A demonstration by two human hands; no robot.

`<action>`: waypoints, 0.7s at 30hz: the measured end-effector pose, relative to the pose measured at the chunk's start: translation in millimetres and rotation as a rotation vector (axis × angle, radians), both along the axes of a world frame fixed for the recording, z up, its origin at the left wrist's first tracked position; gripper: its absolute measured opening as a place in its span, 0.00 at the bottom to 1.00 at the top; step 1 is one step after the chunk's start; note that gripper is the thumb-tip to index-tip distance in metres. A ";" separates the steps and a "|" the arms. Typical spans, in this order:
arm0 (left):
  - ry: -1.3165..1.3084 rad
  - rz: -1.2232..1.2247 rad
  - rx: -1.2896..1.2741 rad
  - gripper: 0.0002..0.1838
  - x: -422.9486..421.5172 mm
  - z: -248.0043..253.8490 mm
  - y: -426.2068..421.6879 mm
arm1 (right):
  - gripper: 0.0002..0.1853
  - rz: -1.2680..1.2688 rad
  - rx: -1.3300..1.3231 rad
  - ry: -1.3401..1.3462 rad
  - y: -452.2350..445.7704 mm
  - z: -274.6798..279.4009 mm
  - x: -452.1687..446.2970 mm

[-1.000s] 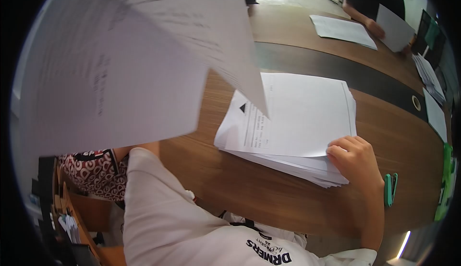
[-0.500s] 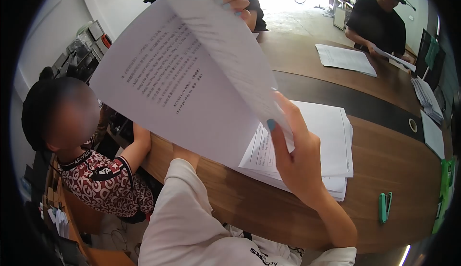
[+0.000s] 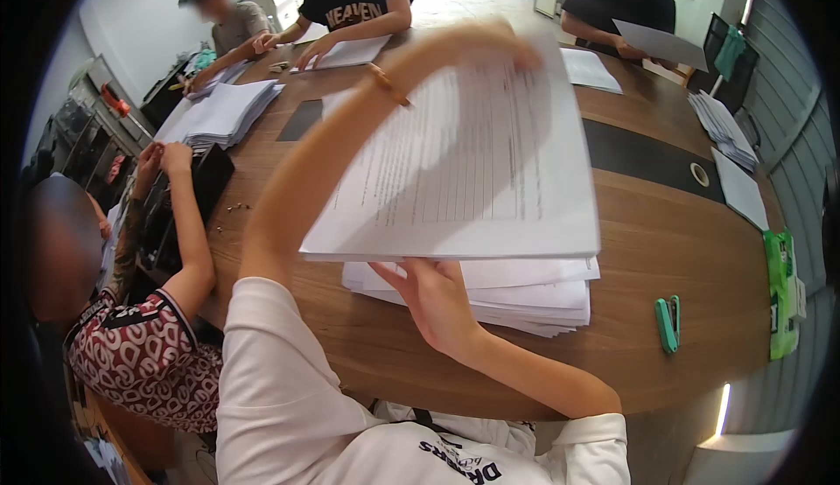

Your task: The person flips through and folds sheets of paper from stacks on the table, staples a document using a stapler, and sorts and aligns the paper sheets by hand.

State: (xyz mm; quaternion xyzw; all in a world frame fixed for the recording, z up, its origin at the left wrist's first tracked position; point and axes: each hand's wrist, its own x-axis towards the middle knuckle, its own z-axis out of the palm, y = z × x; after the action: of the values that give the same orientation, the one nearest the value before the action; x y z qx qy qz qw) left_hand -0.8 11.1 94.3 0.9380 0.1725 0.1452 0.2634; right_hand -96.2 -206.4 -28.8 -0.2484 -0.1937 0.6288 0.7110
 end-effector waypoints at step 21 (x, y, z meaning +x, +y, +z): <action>-0.138 0.008 0.146 0.25 39.7 -153.5 -57.5 | 0.13 -0.646 -0.421 -1.554 -79.4 -19.7 198.3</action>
State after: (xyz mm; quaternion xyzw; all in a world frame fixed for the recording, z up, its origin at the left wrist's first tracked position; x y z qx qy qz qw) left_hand 38.9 -46.4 -59.2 0.9417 0.1466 0.2229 0.2053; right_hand 102.1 -285.8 -48.4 -0.7769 -0.4239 0.0709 0.4602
